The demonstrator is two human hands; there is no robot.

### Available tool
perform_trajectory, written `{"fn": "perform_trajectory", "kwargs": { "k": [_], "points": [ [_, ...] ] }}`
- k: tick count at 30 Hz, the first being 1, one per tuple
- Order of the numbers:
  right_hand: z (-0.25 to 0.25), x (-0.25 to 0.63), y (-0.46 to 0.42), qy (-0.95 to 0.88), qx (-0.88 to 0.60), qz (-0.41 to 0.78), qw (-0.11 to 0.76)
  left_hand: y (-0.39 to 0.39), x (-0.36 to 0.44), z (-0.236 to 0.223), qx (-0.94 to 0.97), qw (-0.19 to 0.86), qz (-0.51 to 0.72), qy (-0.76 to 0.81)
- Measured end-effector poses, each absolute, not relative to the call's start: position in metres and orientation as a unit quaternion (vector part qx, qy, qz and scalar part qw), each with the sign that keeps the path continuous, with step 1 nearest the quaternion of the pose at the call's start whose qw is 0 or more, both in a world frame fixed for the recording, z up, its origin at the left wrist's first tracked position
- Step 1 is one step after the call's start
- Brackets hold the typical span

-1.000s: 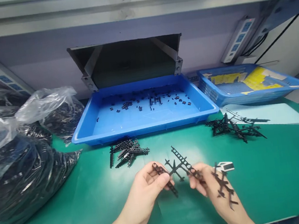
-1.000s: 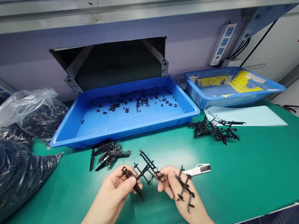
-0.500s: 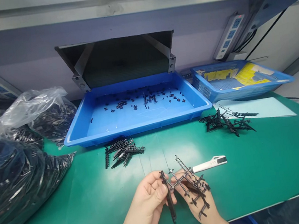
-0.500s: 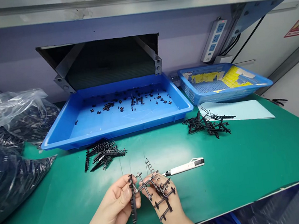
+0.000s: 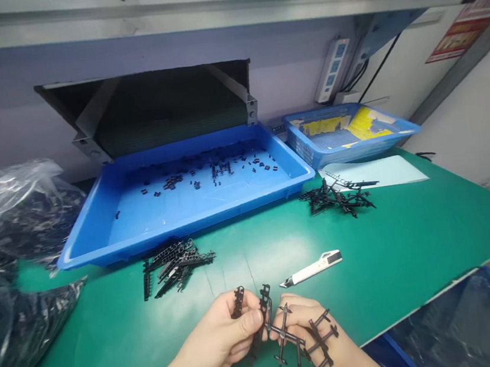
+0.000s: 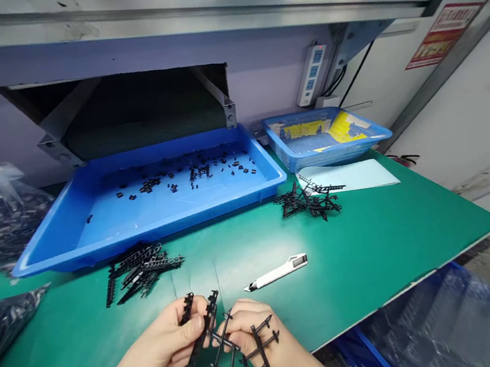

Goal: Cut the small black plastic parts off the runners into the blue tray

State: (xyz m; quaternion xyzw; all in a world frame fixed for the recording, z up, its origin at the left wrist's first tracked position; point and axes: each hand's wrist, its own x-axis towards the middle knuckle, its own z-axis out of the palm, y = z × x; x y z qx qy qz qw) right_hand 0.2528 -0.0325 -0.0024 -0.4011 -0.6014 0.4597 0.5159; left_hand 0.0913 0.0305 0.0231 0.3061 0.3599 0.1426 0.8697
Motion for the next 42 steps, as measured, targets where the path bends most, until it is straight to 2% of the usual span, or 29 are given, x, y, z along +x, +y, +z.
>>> {"fn": "perform_trajectory", "kwargs": {
  "k": [3, 6, 11, 19, 22, 26, 30, 33, 36, 37, 40, 42],
  "points": [
    [-0.01, 0.259, -0.039, -0.544, -0.387, 0.504, 0.548, 0.033, 0.106, 0.024, 0.329, 0.872, 0.12, 0.342],
    [-0.02, 0.268, -0.046, -0.473, -0.391, 0.514, 0.6, 0.047, 0.129, 0.026, 0.407, 0.824, 0.152, 0.362],
    [-0.024, 0.287, -0.054, -0.381, -0.374, 0.486, 0.691, 0.087, 0.198, 0.034, 0.663, 0.608, 0.199, 0.39],
    [-0.019, 0.306, -0.064, -0.294, -0.4, 0.458, 0.737, 0.117, 0.308, 0.044, 0.84, 0.285, 0.195, 0.418],
    [-0.021, 0.312, -0.064, -0.237, -0.446, 0.441, 0.742, 0.112, 0.299, 0.044, 0.875, 0.199, 0.195, 0.395],
    [-0.018, 0.314, -0.056, -0.164, -0.489, 0.423, 0.745, 0.093, 0.241, 0.045, 0.899, 0.11, 0.251, 0.342],
    [-0.013, 0.294, -0.048, -0.158, -0.466, 0.498, 0.714, 0.067, 0.172, 0.039, 0.889, 0.011, 0.419, 0.183],
    [-0.015, 0.271, -0.046, -0.231, -0.409, 0.592, 0.655, 0.046, 0.133, 0.028, 0.885, 0.027, 0.446, 0.126],
    [-0.023, 0.255, -0.047, -0.269, -0.407, 0.617, 0.618, 0.026, 0.109, 0.019, 0.867, 0.126, 0.442, 0.194],
    [-0.027, 0.253, -0.048, -0.276, -0.413, 0.614, 0.614, 0.02, 0.104, 0.017, 0.83, 0.204, 0.449, 0.26],
    [-0.038, 0.25, -0.052, -0.304, -0.436, 0.6, 0.598, 0.005, 0.094, 0.019, 0.584, 0.538, 0.404, 0.455],
    [-0.044, 0.251, -0.055, -0.323, -0.449, 0.589, 0.589, 0.0, 0.09, 0.023, 0.416, 0.705, 0.329, 0.471]
  ]
}}
